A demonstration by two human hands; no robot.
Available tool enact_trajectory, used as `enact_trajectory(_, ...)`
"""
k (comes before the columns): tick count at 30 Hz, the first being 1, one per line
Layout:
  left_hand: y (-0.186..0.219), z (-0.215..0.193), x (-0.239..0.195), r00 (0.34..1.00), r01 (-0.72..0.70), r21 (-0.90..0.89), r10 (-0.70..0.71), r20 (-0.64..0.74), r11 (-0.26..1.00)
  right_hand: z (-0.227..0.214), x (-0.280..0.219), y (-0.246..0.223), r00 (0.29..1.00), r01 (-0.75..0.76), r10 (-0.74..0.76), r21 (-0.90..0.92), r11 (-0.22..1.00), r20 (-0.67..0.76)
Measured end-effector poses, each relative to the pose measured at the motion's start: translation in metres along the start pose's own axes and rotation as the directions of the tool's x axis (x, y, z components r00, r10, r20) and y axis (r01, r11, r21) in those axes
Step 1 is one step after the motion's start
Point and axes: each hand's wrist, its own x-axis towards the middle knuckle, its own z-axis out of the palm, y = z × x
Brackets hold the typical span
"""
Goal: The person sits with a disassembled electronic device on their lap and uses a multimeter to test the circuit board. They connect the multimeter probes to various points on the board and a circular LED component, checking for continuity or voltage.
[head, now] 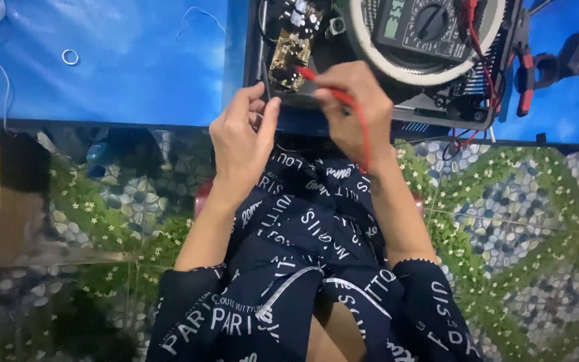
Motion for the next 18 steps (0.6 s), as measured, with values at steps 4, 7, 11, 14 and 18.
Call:
enact_trajectory(4, 0.002, -0.004, -0.001, 1.000, 0.023, 0.020, -0.024, 0.012, 1.000, 0.017, 0.003, 0.008, 0.986, 0.053, -0.068, 0.103, 0.993, 0.149)
enact_trajectory(7, -0.001, -0.003, -0.002, 0.999, 0.029, 0.007, -0.029, 0.014, 1.000, 0.013, 0.000, 0.007, 0.992, 0.035, -0.044, 0.074, 0.997, 0.119)
enact_trajectory(11, 0.000, -0.002, 0.000, 1.000, 0.012, -0.020, -0.012, 0.013, 1.000, -0.002, 0.008, -0.012, 0.991, 0.070, -0.071, 0.014, 0.997, 0.114)
enact_trajectory(14, 0.000, 0.000, 0.000, 1.000, 0.005, -0.037, -0.004, 0.022, 0.999, -0.007, 0.009, -0.012, 0.989, 0.134, -0.131, -0.049, 0.990, 0.068)
enact_trajectory(18, 0.001, 0.000, 0.002, 0.998, 0.046, -0.051, -0.044, 0.033, 0.998, -0.005, 0.006, 0.001, 0.997, -0.037, 0.036, 0.028, 0.999, 0.066)
